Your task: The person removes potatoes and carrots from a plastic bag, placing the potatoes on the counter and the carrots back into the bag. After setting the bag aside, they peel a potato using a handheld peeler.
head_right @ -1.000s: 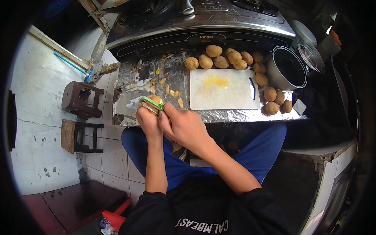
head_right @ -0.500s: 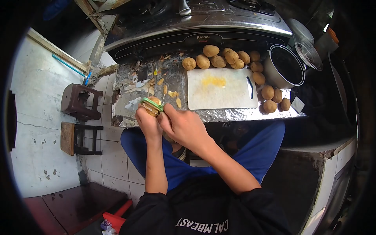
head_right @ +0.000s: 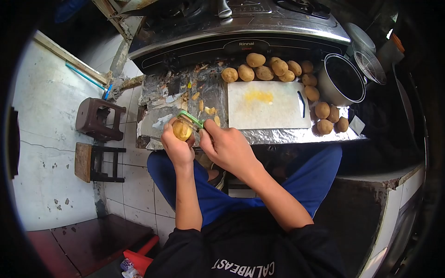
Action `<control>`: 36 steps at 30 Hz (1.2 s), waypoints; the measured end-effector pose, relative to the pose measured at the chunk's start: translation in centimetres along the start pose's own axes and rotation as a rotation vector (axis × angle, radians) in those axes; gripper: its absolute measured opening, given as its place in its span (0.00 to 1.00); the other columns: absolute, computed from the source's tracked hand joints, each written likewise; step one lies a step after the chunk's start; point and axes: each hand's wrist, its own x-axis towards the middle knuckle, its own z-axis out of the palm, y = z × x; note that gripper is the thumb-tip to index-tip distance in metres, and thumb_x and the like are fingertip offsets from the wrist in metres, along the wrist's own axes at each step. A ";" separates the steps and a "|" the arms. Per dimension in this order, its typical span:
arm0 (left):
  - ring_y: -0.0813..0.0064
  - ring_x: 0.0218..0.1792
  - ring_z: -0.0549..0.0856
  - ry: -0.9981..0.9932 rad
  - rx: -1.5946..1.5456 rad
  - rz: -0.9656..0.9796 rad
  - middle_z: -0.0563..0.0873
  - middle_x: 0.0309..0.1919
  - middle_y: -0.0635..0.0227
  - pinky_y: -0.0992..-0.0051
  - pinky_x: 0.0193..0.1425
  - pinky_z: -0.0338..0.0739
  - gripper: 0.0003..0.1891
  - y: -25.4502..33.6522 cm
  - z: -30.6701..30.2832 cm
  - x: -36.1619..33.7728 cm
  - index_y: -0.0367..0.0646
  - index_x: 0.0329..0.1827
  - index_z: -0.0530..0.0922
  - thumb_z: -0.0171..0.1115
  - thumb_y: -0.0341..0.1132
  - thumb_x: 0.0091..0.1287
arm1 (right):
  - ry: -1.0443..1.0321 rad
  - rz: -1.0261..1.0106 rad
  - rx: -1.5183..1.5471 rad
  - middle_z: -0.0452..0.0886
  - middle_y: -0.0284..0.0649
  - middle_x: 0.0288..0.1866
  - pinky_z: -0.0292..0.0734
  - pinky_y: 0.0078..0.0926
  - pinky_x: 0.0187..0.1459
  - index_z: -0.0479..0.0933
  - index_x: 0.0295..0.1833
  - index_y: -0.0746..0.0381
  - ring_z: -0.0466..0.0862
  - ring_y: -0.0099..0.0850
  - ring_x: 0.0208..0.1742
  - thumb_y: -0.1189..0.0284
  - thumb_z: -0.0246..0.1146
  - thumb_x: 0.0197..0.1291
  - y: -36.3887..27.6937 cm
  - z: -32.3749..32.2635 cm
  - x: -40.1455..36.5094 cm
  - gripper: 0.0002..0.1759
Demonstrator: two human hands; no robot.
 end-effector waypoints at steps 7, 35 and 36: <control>0.79 0.28 0.80 -0.144 0.006 0.091 0.83 0.32 0.66 0.78 0.28 0.75 0.25 -1.4 -1.1 0.0 0.34 0.46 0.79 0.38 0.47 0.76 | -0.011 -0.004 0.015 0.74 0.51 0.17 0.74 0.47 0.25 0.70 0.36 0.64 0.78 0.52 0.20 0.69 0.57 0.66 0.2 0.1 0.2 0.09; 0.78 0.28 0.78 -0.386 -0.240 0.050 0.81 0.29 0.67 0.79 0.28 0.71 0.29 -1.0 -1.6 0.3 0.37 0.42 0.77 0.35 0.54 0.73 | -0.064 -0.017 0.085 0.75 0.51 0.18 0.76 0.47 0.27 0.72 0.36 0.65 0.79 0.53 0.22 0.68 0.56 0.67 -0.3 -1.2 0.3 0.11; 0.75 0.29 0.80 -0.362 -0.251 0.057 0.81 0.30 0.66 0.78 0.29 0.73 0.27 -1.0 -1.3 0.0 0.37 0.42 0.76 0.35 0.52 0.73 | -0.055 -0.031 0.082 0.75 0.51 0.18 0.76 0.47 0.27 0.71 0.36 0.65 0.79 0.53 0.22 0.68 0.56 0.67 -0.2 -1.0 0.1 0.11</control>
